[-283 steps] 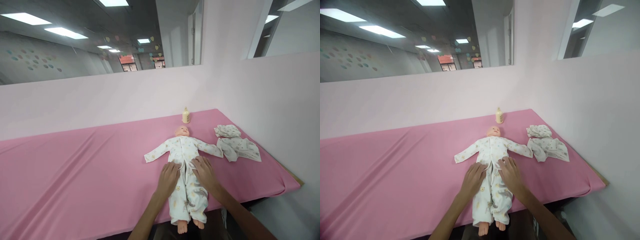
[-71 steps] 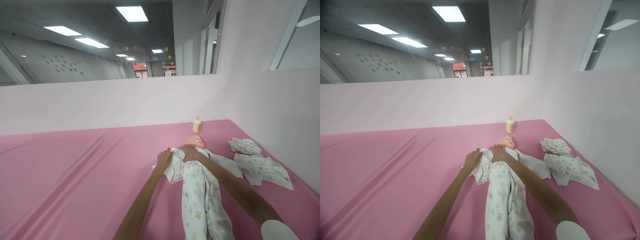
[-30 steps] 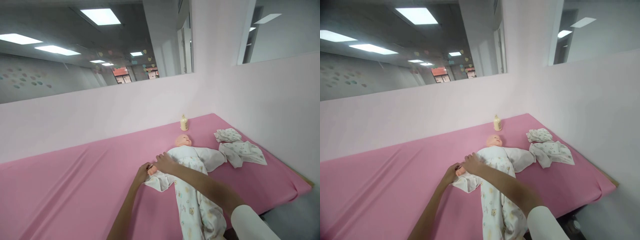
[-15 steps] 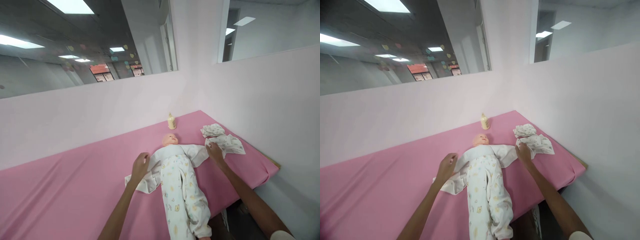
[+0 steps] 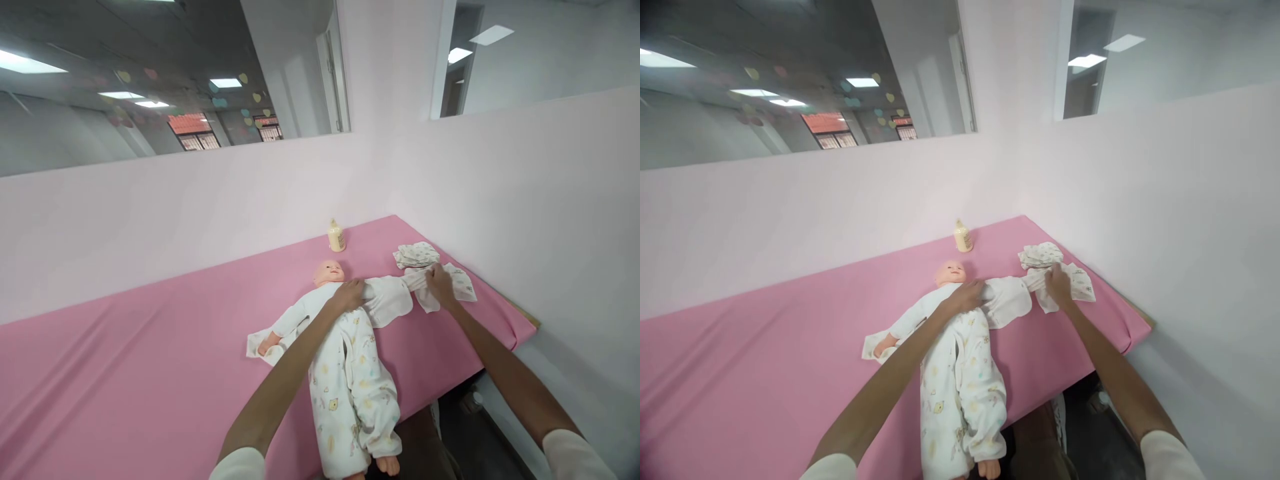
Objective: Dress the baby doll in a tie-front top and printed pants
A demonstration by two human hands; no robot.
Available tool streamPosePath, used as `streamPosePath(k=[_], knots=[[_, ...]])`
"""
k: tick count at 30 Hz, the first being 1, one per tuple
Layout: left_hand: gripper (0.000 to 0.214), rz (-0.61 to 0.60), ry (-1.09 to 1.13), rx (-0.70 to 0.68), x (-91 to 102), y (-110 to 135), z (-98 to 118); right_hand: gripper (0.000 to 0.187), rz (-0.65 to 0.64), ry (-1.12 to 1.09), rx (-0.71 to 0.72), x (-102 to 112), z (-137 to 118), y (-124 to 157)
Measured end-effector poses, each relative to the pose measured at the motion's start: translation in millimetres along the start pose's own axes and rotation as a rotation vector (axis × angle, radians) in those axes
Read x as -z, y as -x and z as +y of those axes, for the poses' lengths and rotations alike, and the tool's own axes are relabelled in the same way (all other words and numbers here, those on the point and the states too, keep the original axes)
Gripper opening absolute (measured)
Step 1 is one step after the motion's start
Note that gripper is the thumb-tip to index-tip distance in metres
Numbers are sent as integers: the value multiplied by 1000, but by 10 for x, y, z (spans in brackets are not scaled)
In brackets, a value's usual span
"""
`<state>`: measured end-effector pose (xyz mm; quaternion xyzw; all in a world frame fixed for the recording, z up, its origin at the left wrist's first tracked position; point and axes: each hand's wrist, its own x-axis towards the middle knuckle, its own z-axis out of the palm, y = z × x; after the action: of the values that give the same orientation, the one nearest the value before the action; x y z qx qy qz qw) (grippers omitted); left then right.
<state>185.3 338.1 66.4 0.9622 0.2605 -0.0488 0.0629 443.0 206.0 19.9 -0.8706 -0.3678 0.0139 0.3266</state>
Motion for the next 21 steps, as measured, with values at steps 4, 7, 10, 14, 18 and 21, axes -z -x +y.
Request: streamPosePath(k=[4, 7, 10, 14, 18, 21], knots=[[42, -32, -17, 12, 28, 66, -28, 33, 54, 33, -110, 206, 157, -297], [44, -41, -44, 25, 13, 27, 6, 30, 36, 64, -105, 103, 62, -259], [47, -36, -81, 37, -37, -68, 90, 26, 56, 93, 2, -110, -196, 21], [34, -3, -115, 27, -109, -207, 249, 29, -5, 169, 242, -390, -592, 516], [33, 7, -115, 3, -153, -292, 327, 27, -139, 206, 236, -555, -754, 774], [43, 17, -107, 7, -183, -319, 322, 23, -166, 164, 171, -587, -702, 755]])
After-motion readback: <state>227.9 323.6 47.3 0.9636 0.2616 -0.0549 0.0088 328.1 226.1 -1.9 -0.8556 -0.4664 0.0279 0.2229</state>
